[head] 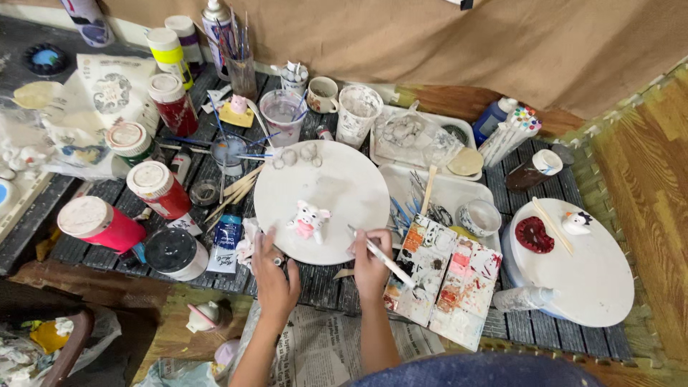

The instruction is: The person paints a small white figurine with a pink bow using a fine brush. They dip the brush into a paint palette and apply black details to the figurine's face and body while rotating it on a turntable.

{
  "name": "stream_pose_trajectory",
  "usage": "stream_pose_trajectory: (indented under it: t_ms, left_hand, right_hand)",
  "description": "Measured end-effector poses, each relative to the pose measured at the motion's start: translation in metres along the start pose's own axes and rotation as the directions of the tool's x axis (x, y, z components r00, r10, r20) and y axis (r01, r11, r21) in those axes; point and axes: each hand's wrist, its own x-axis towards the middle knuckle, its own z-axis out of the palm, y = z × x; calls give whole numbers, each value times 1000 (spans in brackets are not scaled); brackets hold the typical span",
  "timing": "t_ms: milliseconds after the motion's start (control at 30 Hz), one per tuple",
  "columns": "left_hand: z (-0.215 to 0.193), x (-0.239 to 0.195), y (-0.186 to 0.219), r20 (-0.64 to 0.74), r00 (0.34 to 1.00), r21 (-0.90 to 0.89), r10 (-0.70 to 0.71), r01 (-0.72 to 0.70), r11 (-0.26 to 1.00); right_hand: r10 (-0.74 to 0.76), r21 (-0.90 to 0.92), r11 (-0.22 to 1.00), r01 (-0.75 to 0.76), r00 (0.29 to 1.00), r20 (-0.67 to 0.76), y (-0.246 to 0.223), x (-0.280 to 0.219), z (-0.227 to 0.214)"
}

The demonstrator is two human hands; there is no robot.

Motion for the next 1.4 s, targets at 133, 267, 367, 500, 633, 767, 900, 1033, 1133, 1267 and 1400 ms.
stream_pose_trajectory:
  t_ms: [133, 267, 367, 500, 633, 767, 900, 1033, 1133, 1267, 1400]
  left_hand:
    - [4, -4, -8, -65, 991, -107, 113, -120, 987]
    - [5, -6, -11, -69, 992, -112, 106, -113, 987]
    - [4, -2, -7, -45, 998, -79, 48, -52, 996]
    - [-4, 13, -10, 8, 999, -163, -38, 39, 986]
    - [-2, 17, -15, -24, 1000, -182, 6, -10, 983]
    - [1, 16, -14, 8, 994, -158, 111, -109, 981]
    - [2, 18, -16, 11, 995, -174, 97, -94, 980]
    - [3, 16, -19, 5, 993, -175, 116, -114, 978]
    - [4, 16, -20, 1, 992, -175, 124, -122, 977]
    - [4, 15, -20, 11, 992, -173, 123, -120, 978]
    - [3, 16, -20, 23, 992, -172, 124, -118, 978]
  right_hand:
    - [-111, -49, 992, 118, 986, 126, -19, -1, 6]
    - [5, -26, 1000, 0, 986, 166, -28, -7, 14]
    - [-75, -203, 971, 126, 967, 242, -28, -11, 17]
    - [-93, -122, 982, 144, 932, 351, -40, -10, 23]
    - [-92, -149, 977, 155, 929, 359, -45, -9, 27]
    - [-133, -232, 949, 213, 938, 320, -39, -8, 34]
    - [-176, -254, 930, 264, 930, 323, -37, -12, 39]
    - [-164, -286, 926, 248, 943, 288, -41, -18, 45]
    - [-159, -310, 919, 243, 949, 271, -42, -18, 47]
    - [-157, -312, 918, 245, 947, 280, -43, -16, 46]
    - [-185, -331, 904, 271, 945, 268, -46, -17, 48]
